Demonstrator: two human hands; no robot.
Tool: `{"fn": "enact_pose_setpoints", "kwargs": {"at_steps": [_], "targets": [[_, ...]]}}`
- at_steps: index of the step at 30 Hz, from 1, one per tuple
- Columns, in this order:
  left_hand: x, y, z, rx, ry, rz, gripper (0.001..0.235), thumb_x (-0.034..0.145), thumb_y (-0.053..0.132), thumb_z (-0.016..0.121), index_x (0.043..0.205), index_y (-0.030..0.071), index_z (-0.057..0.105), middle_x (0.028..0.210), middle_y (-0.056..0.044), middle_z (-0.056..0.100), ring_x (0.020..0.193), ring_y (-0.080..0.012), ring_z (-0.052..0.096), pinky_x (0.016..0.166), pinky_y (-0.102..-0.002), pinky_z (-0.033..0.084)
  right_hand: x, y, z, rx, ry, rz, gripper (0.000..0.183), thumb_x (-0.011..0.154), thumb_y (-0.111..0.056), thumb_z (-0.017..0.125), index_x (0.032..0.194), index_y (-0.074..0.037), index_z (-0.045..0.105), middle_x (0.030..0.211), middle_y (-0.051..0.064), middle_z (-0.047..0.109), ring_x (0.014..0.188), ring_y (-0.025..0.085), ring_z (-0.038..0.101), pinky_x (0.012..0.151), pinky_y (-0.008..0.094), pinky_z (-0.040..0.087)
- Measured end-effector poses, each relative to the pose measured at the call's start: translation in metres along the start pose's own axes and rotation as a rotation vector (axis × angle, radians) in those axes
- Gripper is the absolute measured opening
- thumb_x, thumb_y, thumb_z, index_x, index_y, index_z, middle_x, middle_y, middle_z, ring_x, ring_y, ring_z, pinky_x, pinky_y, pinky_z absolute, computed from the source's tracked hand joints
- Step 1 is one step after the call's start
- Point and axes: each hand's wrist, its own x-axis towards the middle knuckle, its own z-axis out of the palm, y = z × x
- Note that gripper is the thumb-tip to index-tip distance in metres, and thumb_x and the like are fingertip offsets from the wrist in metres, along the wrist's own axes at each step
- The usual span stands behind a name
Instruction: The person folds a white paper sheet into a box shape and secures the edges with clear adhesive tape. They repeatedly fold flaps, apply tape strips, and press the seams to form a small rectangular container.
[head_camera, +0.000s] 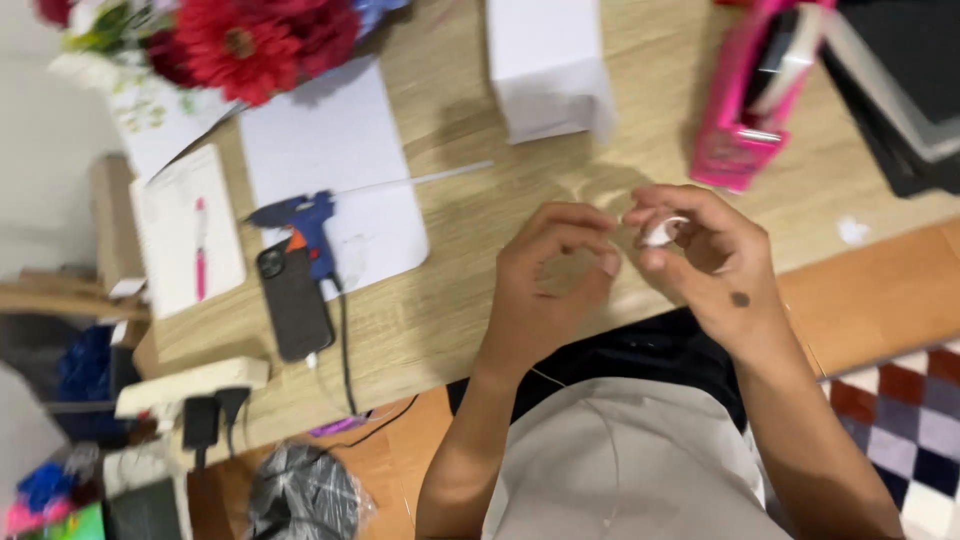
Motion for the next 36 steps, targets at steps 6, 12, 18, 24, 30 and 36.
{"fn": "enact_pose_setpoints", "kwargs": {"at_steps": [6,12,18,24,30,36], "targets": [[0.018,0.008,0.076,0.030,-0.336,-0.377,0.030,0.092,0.023,0.068,0.122,0.022,0.069,0.107,0.005,0.072,0.091,-0.0090,0.067,0.080,-0.026,0.048,-0.033,-0.010,-0.102,-0.163,0.276,0.110,0.017,0.102,0.005,0.069,0.118,0.000,0.067,0.104,0.013,0.072,0.097,0.017,0.073,0.097,0.025,0.061],[0.046,-0.040,0.146,0.557,-0.287,-0.172,0.022,0.090,0.042,0.060,0.092,0.023,0.071,0.083,0.009,0.077,0.075,-0.0186,0.073,0.066,-0.041,0.050,-0.027,-0.012,-0.141,-0.415,0.310,0.483,0.021,0.097,-0.005,0.071,0.117,-0.009,0.067,0.084,0.008,0.071,0.086,0.013,0.070,0.082,0.024,0.050],[0.060,-0.048,0.182,0.786,-0.539,-0.261,0.027,0.094,0.041,0.060,0.089,0.020,0.077,0.082,-0.005,0.077,0.080,-0.0336,0.071,0.059,-0.049,0.050,-0.043,-0.008,-0.163,-0.422,0.319,0.606,0.017,0.096,-0.006,0.073,0.109,-0.009,0.062,0.088,0.007,0.070,0.094,0.013,0.069,0.087,0.027,0.051],[0.043,-0.072,0.201,0.941,-0.359,0.188,0.022,0.095,0.030,0.072,0.083,0.012,0.068,0.076,-0.003,0.066,0.054,-0.0248,0.065,0.041,-0.039,0.045,-0.065,0.051,-0.181,-0.281,0.374,0.361,0.020,0.103,0.000,0.070,0.116,-0.008,0.057,0.091,0.002,0.065,0.090,0.010,0.064,0.083,0.022,0.051],[0.042,-0.076,0.185,0.980,-0.178,0.314,0.038,0.094,0.043,0.073,0.088,0.014,0.049,0.078,0.000,0.060,0.074,-0.0179,0.062,0.053,-0.033,0.043,-0.069,0.080,-0.185,-0.089,0.322,0.257,0.023,0.106,0.002,0.062,0.123,-0.008,0.050,0.093,0.009,0.068,0.096,0.019,0.072,0.095,0.031,0.061],[0.028,-0.065,0.152,0.704,-0.252,0.099,0.015,0.092,0.008,0.063,0.089,0.017,0.051,0.072,0.001,0.061,0.062,-0.0244,0.059,0.052,-0.041,0.045,-0.081,0.083,-0.197,-0.493,0.377,0.116,0.019,0.114,0.016,0.044,0.128,0.004,0.040,0.101,0.028,0.064,0.107,0.034,0.071,0.092,0.038,0.057]]}}
